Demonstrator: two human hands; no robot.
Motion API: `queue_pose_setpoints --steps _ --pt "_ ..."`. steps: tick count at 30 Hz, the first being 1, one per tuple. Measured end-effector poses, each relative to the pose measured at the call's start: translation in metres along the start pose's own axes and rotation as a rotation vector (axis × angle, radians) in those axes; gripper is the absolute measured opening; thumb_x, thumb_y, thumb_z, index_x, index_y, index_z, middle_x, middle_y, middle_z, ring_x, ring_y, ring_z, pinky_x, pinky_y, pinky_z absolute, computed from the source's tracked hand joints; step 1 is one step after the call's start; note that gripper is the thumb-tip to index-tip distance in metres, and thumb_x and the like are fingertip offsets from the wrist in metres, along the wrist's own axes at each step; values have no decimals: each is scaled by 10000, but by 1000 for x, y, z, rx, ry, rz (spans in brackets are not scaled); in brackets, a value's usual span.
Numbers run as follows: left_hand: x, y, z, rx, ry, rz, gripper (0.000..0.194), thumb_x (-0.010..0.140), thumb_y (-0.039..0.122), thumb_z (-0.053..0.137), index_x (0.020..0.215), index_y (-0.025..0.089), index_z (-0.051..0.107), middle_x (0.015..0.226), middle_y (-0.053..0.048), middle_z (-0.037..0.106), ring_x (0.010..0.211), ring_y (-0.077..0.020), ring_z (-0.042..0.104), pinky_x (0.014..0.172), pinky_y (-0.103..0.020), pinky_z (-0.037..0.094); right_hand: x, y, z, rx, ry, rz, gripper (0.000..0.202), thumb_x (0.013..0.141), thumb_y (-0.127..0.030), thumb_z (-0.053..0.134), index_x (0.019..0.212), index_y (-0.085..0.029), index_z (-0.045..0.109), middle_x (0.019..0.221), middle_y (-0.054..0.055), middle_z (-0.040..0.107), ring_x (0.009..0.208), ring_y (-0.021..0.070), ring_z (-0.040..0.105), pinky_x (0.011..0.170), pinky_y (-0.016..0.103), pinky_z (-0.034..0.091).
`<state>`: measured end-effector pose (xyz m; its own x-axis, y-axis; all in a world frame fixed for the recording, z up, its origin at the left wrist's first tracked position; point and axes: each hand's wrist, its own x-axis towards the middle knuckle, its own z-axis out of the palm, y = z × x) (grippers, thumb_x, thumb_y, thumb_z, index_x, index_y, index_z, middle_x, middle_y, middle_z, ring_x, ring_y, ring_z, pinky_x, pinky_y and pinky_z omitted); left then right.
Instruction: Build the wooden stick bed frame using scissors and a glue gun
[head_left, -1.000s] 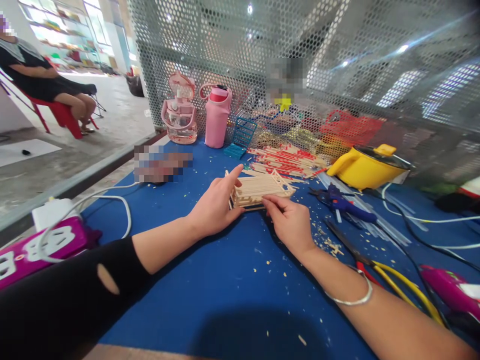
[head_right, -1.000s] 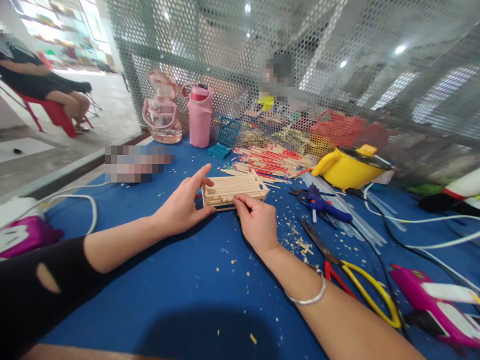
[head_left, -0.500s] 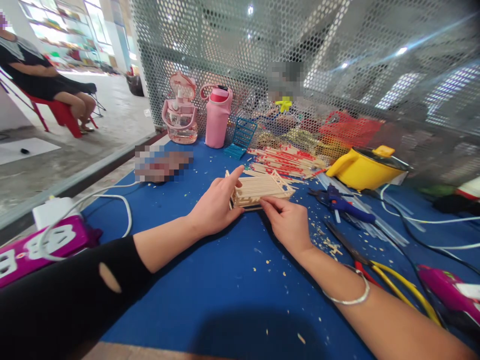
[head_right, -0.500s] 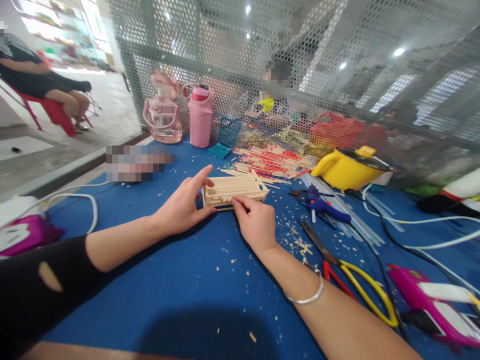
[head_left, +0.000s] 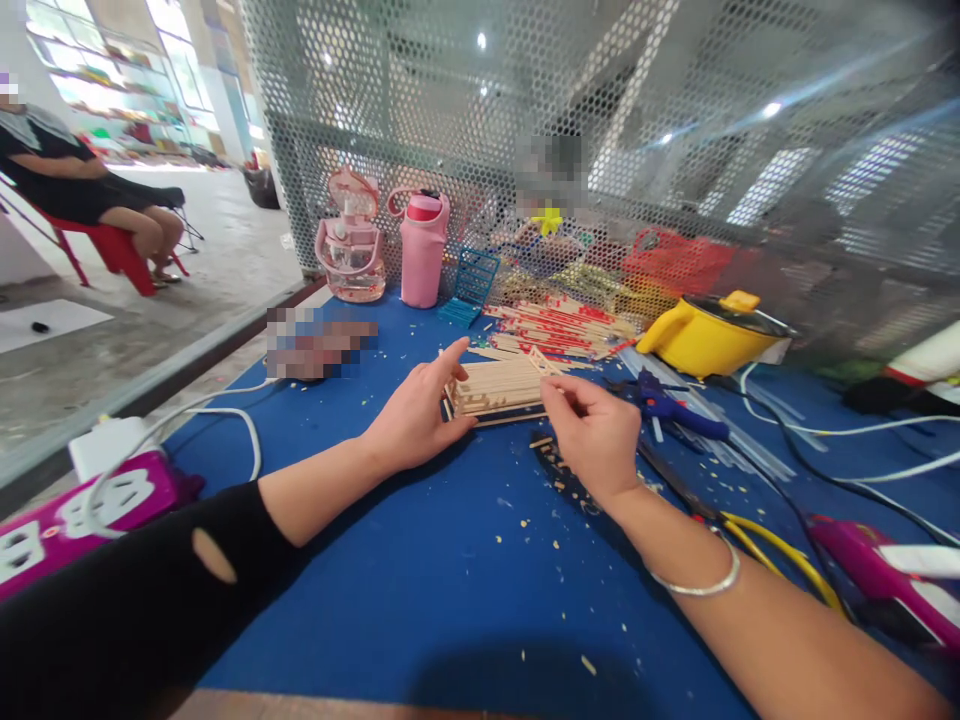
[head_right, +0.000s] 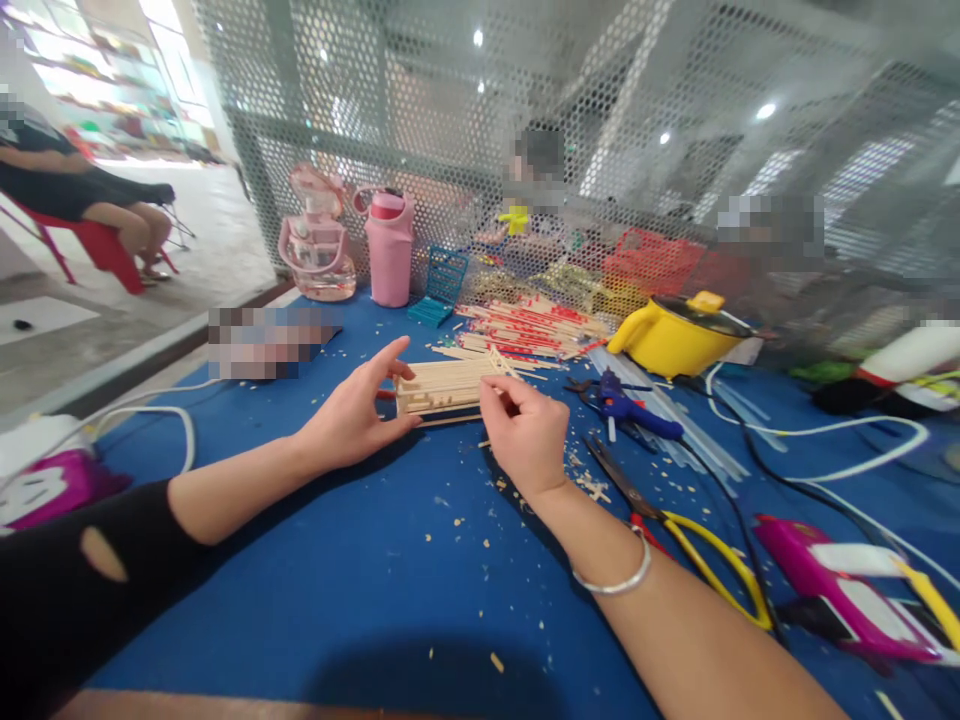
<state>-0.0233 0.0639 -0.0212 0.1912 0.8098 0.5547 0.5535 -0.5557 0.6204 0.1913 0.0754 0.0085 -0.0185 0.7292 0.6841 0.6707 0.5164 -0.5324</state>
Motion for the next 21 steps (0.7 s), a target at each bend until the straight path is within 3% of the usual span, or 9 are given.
queue_pose_setpoints --steps 3,6,9,11,14,16,19,21 --pt "1 10 -6 -226 59 -154 825 680 245 708 1395 222 295 1105 -76 573 975 -201 577 783 -337 541 26 -3 -15 202 30 165 183 775 -351 622 832 -191 690 565 -34 566 512 102 483 530 240 391" --pt "-2 25 -9 -424 63 -335 573 684 299 719 1185 181 468 1040 -74 599 883 -180 616 681 -290 551 37 -6 -33 478 32 436 205 724 -377 669 713 -208 554 520 -77 433 461 77 394 444 213 318" --pt "-6 41 -7 -491 75 -421 435 679 339 731 1013 168 511 948 -60 631 820 -167 626 653 -273 542 14 -14 -49 633 116 574 332 745 -436 631 671 -230 382 510 -102 331 410 67 312 375 197 266" --pt "-6 52 -3 -500 128 -422 421 670 347 742 976 169 514 931 -53 635 842 -168 620 656 -263 538 -12 -24 -55 737 133 687 333 755 -460 607 698 -238 366 533 -98 349 408 72 330 358 196 291" --pt "1 71 10 -543 242 -375 397 676 351 741 938 175 498 902 -35 625 820 -152 613 629 -236 523 -37 -41 -55 983 -51 972 367 686 -524 666 783 -225 476 650 -38 507 505 111 493 404 238 424" --pt "8 85 23 -588 310 -305 384 687 342 734 931 180 486 911 -30 618 826 -144 614 639 -229 521 -33 -47 -53 1083 -111 931 420 657 -559 686 842 -221 520 752 4 576 621 149 573 478 272 488" --pt "15 104 46 -624 296 -179 392 704 327 726 988 188 494 1021 -60 613 938 -176 614 690 -258 543 -8 -42 -51 1049 50 594 392 724 -579 618 870 -231 512 799 2 596 682 157 586 548 276 495" --pt "16 110 58 -563 234 -92 383 702 322 733 1001 189 535 1178 -95 563 1074 -219 574 727 -279 553 7 -32 -53 1019 127 455 362 759 -567 592 892 -241 505 788 -18 587 660 143 568 555 264 476"
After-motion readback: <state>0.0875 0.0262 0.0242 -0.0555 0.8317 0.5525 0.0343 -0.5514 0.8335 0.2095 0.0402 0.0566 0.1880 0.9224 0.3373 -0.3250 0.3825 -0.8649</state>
